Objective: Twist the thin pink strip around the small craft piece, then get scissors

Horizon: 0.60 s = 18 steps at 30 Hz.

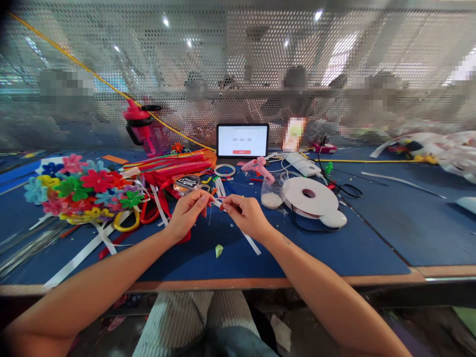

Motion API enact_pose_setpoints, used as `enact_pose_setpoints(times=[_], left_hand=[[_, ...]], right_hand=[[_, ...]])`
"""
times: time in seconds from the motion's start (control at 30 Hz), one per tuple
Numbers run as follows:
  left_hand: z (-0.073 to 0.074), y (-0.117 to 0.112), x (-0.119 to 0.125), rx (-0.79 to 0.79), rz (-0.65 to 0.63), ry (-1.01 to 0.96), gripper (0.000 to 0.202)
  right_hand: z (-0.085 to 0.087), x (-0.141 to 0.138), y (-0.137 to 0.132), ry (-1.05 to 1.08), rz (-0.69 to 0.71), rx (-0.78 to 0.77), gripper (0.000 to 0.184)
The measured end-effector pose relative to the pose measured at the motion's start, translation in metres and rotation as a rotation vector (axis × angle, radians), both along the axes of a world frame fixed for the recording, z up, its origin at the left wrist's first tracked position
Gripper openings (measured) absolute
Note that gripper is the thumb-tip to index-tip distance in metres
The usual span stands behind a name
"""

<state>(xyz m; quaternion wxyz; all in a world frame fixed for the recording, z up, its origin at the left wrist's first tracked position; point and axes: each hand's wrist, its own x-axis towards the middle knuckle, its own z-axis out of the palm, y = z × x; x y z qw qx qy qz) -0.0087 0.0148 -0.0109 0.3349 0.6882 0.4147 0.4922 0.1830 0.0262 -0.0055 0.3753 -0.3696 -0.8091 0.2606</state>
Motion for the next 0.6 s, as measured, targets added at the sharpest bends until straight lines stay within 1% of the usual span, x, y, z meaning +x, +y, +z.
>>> enact_pose_setpoints(times=[0.07, 0.2, 0.37, 0.47, 0.53, 0.6], left_hand=[[0.0001, -0.0015, 0.0006, 0.025, -0.008, 0.06, 0.034], [-0.0007, -0.0015, 0.001, 0.106, 0.024, 0.18, 0.031], [-0.0037, 0.0008, 0.0008, 0.161, 0.039, 0.234, 0.028], [-0.0034, 0.0002, 0.0003, 0.155, 0.05, 0.217, 0.028], [-0.002, -0.0011, 0.0001, 0.139, 0.071, 0.151, 0.029], [-0.0007, -0.0024, 0.0003, 0.109, 0.063, 0.057, 0.028]], right_hand=[[-0.0006, -0.0001, 0.0006, 0.002, 0.003, 0.006, 0.023], [-0.0031, 0.0, 0.0015, 0.007, 0.012, 0.02, 0.023], [-0.0047, 0.0002, 0.0019, 0.005, 0.001, 0.039, 0.023], [-0.0042, 0.0004, 0.0023, 0.002, 0.0, 0.046, 0.023], [-0.004, 0.0006, 0.0026, -0.003, -0.002, 0.055, 0.023], [-0.0043, 0.0008, 0.0029, -0.017, -0.001, 0.065, 0.022]])
